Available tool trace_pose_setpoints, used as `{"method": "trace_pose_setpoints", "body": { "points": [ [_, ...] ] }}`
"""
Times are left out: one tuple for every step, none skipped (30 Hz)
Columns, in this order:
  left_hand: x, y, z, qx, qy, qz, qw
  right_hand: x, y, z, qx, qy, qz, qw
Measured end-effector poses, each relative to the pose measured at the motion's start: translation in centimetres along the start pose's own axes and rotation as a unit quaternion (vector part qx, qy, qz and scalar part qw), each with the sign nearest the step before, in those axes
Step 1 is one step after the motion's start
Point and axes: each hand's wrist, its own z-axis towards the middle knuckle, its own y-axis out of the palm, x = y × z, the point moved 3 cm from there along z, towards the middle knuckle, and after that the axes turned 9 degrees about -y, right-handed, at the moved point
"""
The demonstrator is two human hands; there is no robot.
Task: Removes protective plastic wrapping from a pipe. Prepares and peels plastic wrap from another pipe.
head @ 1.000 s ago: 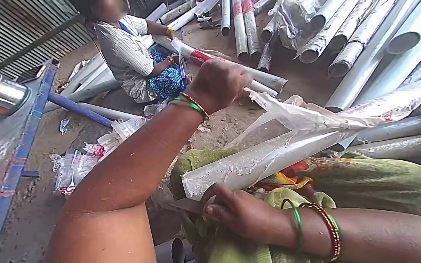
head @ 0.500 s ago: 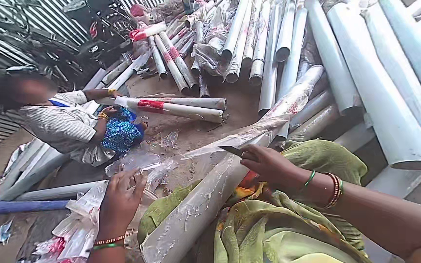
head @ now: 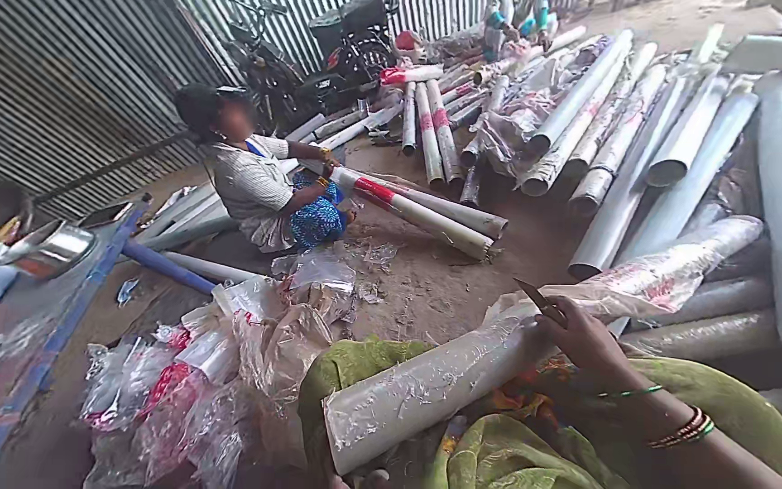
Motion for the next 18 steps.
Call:
{"method": "trace_pose_setpoints", "body": {
  "points": [
    [0.0, 0.3, 0.1, 0.006, 0.013, 0.019, 1.000, 0.2, 0.1, -0.1, 0.006, -0.004, 0.004, 1.000],
    [-0.1, 0.4, 0.4, 0.020, 0.033, 0.020, 0.999, 0.8, 0.2, -0.3, 0.015, -0.008, 0.010, 1.000],
    [-0.3, 0.6, 0.8, 0.031, 0.057, 0.010, 0.998, 1.5, 0.2, -0.3, 0.024, -0.008, 0.017, 1.000],
    [-0.6, 0.7, 1.2, 0.039, 0.080, -0.005, 0.996, 2.1, 0.2, -0.4, 0.034, -0.006, 0.024, 0.999],
    [-0.7, 0.8, 1.6, 0.037, 0.094, -0.028, 0.995, 2.6, 0.2, -0.4, 0.042, 0.002, 0.029, 0.999],
    [-0.7, 0.9, 1.9, 0.031, 0.099, -0.051, 0.993, 3.0, 0.1, -0.4, 0.049, 0.009, 0.034, 0.998],
    [-0.6, 0.9, 2.1, 0.022, 0.093, -0.065, 0.993, 3.2, 0.1, -0.4, 0.055, 0.013, 0.038, 0.998],
    [-0.5, 0.9, 2.2, 0.019, 0.085, -0.072, 0.994, 3.4, 0.1, -0.4, 0.061, 0.016, 0.044, 0.997],
    [-0.5, 1.0, 2.4, 0.017, 0.080, -0.072, 0.994, 3.6, 0.2, -0.3, 0.067, 0.014, 0.049, 0.996],
    [-0.5, 1.1, 2.6, 0.018, 0.081, -0.075, 0.994, 3.8, 0.3, -0.2, 0.073, 0.011, 0.053, 0.996],
    [-0.4, 1.2, 3.0, 0.023, 0.083, -0.081, 0.993, 3.9, 0.4, -0.2, 0.079, 0.008, 0.058, 0.995],
    [-0.2, 1.3, 3.4, 0.028, 0.084, -0.092, 0.992, 3.9, 0.5, -0.2, 0.081, 0.008, 0.061, 0.995],
    [0.0, 1.4, 3.9, 0.038, 0.084, -0.103, 0.990, 3.7, 0.5, -0.2, 0.082, 0.009, 0.064, 0.995],
    [0.2, 1.5, 4.5, 0.052, 0.082, -0.109, 0.989, 3.5, 0.6, -0.2, 0.087, 0.008, 0.068, 0.994],
    [0.5, 1.5, 5.1, 0.062, 0.075, -0.107, 0.990, 3.3, 0.6, -0.1, 0.092, 0.008, 0.067, 0.993],
    [0.6, 1.5, 5.7, 0.068, 0.067, -0.103, 0.990, 3.4, 0.6, -0.1, 0.097, 0.007, 0.066, 0.993],
    [0.8, 1.5, 6.4, 0.070, 0.062, -0.105, 0.990, 3.5, 0.6, 0.0, 0.104, 0.004, 0.068, 0.992],
    [0.8, 1.6, 7.0, 0.067, 0.062, -0.114, 0.989, 3.6, 0.7, 0.0, 0.109, 0.002, 0.077, 0.991]
  ]
}}
